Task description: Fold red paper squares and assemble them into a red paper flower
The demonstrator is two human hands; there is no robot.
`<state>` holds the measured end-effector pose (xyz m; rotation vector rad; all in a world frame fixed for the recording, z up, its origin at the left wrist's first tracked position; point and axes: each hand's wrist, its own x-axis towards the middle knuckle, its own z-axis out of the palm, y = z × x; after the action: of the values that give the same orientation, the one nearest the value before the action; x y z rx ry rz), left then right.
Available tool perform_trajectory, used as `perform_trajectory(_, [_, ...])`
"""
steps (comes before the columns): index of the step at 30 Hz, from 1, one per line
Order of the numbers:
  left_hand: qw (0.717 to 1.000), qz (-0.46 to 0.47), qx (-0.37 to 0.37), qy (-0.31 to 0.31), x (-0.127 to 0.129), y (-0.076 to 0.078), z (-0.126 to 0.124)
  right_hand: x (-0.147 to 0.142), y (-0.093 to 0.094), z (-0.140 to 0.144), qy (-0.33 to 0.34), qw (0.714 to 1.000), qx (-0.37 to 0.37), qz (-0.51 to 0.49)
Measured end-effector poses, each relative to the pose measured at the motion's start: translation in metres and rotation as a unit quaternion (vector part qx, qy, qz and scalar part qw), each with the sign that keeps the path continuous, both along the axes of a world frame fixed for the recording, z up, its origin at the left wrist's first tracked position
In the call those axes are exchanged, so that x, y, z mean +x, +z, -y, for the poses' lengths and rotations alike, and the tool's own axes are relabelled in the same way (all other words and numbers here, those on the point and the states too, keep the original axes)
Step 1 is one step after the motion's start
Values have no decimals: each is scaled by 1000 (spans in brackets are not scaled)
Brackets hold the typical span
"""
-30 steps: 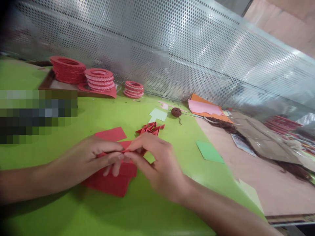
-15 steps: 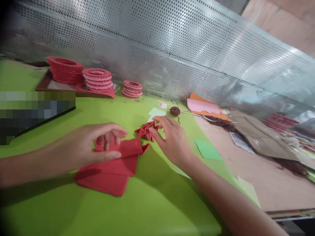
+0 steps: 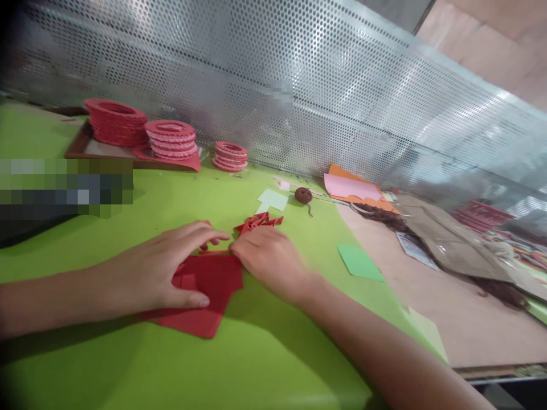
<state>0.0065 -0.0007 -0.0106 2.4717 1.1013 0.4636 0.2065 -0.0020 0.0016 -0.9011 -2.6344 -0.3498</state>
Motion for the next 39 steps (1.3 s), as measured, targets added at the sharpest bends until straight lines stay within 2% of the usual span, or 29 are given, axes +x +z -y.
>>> perform_trajectory(3, [998, 46, 23, 27, -1, 2, 1, 2, 8, 8, -29, 991, 39, -123])
perform_trajectory(5, [993, 104, -5, 47, -1, 7, 3, 2, 14, 17, -6, 982, 102, -161])
perform_trajectory(7, [980, 175, -83, 51, -1, 11, 5, 1, 17, 26, 62, 973, 187, -123])
perform_trajectory(9, [959, 227, -167, 36, 0, 13, 6, -1, 17, 32, 113, 962, 241, -55])
perform_trajectory(10, [950, 240, -196, 31, 1, 13, 6, -3, 16, 34, 129, 953, 267, -57])
perform_trajectory(12, [943, 251, -216, 35, 3, 9, 5, -5, 13, 34, 150, 949, 269, -64])
perform_trajectory(14, [940, 264, -212, 37, 5, 6, 3, -5, 10, 31, 124, 963, 216, -102])
perform_trajectory(16, [934, 284, -215, 22, 5, 4, 1, -4, 10, 26, 86, 980, 123, -134])
perform_trajectory(18, [930, 292, -224, 10, 5, 6, 1, -2, 11, 23, 71, 984, 21, -161])
perform_trajectory(20, [930, 290, -226, 18, 3, 10, 1, -1, 12, 20, 59, 974, -55, -212])
perform_trajectory(23, [931, 287, -222, 28, 2, 16, 3, -3, 14, 20, 38, 950, -129, -282])
perform_trajectory(26, [941, 276, -194, 30, 2, 16, 6, -7, 14, 22, 14, 935, -191, -300])
perform_trajectory(31, [962, 254, -100, 9, 6, 13, 10, -10, 11, 26, -37, 919, -224, -322])
perform_trajectory(36, [970, 216, -114, 7, 6, 17, 13, -11, 8, 27, -37, 909, -221, -353])
perform_trajectory(39, [977, 193, -95, 10, 5, 19, 12, -12, 7, 29, -26, 901, -215, -375])
